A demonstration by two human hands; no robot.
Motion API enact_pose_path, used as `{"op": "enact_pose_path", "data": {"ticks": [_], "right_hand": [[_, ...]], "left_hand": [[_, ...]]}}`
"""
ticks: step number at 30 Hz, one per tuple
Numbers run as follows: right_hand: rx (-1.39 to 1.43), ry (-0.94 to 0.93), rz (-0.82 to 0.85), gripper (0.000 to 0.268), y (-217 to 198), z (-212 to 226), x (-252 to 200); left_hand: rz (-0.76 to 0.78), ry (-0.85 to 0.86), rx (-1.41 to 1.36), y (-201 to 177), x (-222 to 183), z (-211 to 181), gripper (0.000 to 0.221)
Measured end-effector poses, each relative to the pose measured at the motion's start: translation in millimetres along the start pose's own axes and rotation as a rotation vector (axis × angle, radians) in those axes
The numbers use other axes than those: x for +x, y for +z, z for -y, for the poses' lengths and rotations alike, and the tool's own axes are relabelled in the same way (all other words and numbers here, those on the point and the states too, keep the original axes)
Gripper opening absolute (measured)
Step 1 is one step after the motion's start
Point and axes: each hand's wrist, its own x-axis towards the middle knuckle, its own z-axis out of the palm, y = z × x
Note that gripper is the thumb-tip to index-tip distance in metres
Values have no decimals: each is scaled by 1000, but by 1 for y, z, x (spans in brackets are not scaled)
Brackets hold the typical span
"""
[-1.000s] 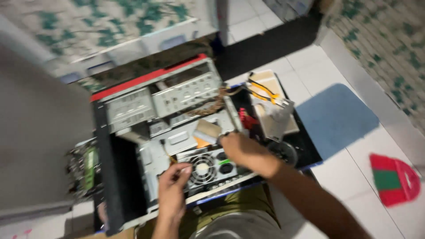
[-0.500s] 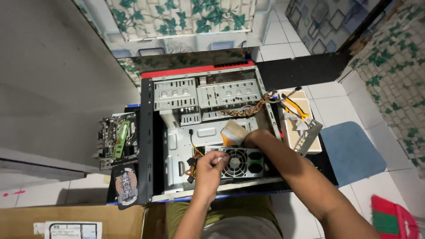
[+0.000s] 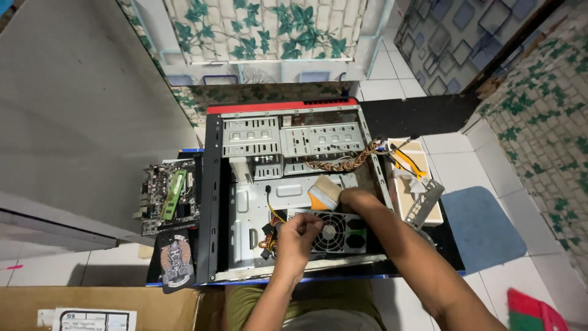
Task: Installing a power supply unit into a computer case and securing it with screws using a screwdriver.
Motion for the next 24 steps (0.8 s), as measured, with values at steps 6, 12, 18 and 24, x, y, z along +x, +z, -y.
{"op": "enact_pose_path", "data": {"ticks": [6,12,18,24], "right_hand": [[-293,-203,-301,57,-13,-6,-60],[-230,-470,-369,21,-32,-28,-169],[-116,-689,-1087,7,39,-70,-54],[-149,-646,-78,44,-29,-32,-126]], "left_hand": [[-6,-48,101,1,-9,-24,6],[-9,-56,95,2,-3,-13,4],[-49,56,89,2,-3,-13,6],[-89,40,101,4,-4,-14,8]]}}
